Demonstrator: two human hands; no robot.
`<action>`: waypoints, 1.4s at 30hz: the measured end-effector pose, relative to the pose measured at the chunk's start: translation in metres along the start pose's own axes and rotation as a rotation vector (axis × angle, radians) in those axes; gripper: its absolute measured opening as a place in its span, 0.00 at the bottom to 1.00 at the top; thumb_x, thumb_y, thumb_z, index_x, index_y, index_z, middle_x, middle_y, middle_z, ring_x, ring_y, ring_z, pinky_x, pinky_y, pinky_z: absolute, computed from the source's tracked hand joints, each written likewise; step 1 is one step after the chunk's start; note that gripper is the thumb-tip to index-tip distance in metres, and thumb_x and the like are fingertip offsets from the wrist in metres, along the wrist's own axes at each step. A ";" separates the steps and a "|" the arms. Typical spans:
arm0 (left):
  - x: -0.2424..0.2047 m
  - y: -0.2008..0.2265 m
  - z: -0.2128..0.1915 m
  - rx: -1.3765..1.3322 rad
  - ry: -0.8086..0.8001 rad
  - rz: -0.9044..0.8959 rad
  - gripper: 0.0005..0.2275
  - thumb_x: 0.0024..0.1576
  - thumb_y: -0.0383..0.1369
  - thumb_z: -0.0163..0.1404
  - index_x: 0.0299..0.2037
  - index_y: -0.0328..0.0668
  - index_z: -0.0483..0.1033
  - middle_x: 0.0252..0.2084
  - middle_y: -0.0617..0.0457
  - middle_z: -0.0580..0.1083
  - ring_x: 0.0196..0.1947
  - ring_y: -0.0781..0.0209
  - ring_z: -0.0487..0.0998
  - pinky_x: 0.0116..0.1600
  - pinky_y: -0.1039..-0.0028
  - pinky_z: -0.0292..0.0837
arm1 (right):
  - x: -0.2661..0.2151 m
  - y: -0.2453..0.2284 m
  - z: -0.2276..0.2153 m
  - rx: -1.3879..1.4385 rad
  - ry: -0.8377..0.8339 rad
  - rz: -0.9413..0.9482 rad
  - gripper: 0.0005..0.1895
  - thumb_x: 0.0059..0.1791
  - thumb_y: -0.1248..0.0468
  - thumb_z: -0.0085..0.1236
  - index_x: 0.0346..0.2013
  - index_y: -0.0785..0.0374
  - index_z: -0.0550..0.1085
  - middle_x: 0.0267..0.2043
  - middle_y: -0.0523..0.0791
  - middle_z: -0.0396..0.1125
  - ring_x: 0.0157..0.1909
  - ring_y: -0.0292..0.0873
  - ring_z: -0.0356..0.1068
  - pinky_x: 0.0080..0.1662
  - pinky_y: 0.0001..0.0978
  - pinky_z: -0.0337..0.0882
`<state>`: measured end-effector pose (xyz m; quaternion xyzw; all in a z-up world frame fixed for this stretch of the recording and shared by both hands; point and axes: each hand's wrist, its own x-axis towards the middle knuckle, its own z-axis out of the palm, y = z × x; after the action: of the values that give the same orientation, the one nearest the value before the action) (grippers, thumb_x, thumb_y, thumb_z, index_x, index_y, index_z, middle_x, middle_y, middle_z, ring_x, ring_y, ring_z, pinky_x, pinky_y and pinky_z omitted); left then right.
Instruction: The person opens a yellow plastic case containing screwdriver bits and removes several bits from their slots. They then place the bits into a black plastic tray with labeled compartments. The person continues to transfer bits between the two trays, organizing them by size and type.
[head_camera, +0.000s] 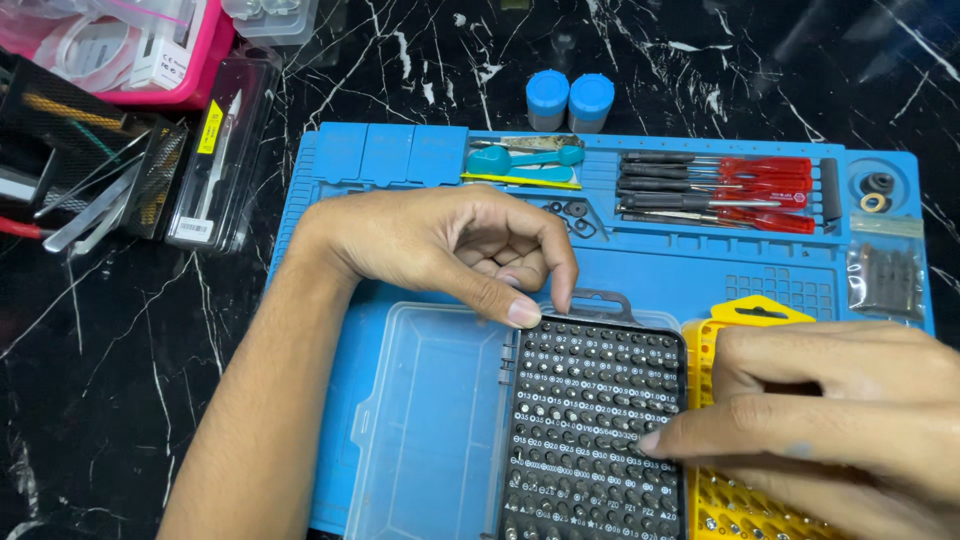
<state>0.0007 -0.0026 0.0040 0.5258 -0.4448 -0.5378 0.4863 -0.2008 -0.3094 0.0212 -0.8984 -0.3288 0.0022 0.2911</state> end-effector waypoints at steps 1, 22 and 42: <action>0.000 0.000 -0.001 0.001 0.004 -0.002 0.10 0.69 0.33 0.62 0.57 0.43 0.82 0.34 0.64 0.65 0.35 0.74 0.68 0.52 0.80 0.78 | 0.002 -0.001 0.002 0.001 0.001 -0.004 0.16 0.56 0.51 0.62 0.53 0.27 0.91 0.24 0.34 0.63 0.20 0.41 0.67 0.24 0.37 0.68; -0.001 -0.002 -0.002 0.039 -0.018 0.040 0.10 0.70 0.36 0.61 0.58 0.45 0.81 0.33 0.65 0.64 0.35 0.75 0.67 0.52 0.81 0.75 | -0.011 0.013 0.014 0.015 -0.113 -0.011 0.11 0.57 0.42 0.65 0.49 0.22 0.91 0.24 0.31 0.68 0.22 0.37 0.78 0.25 0.34 0.78; -0.001 -0.003 -0.003 0.011 -0.021 0.037 0.11 0.70 0.36 0.61 0.59 0.45 0.82 0.34 0.66 0.63 0.34 0.75 0.63 0.49 0.82 0.71 | -0.004 0.014 0.018 0.134 -0.081 -0.019 0.09 0.57 0.40 0.65 0.43 0.24 0.92 0.27 0.25 0.76 0.24 0.31 0.81 0.29 0.22 0.82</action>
<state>0.0031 -0.0007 0.0014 0.5143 -0.4626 -0.5318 0.4886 -0.1992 -0.3115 -0.0016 -0.8729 -0.3480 0.0577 0.3370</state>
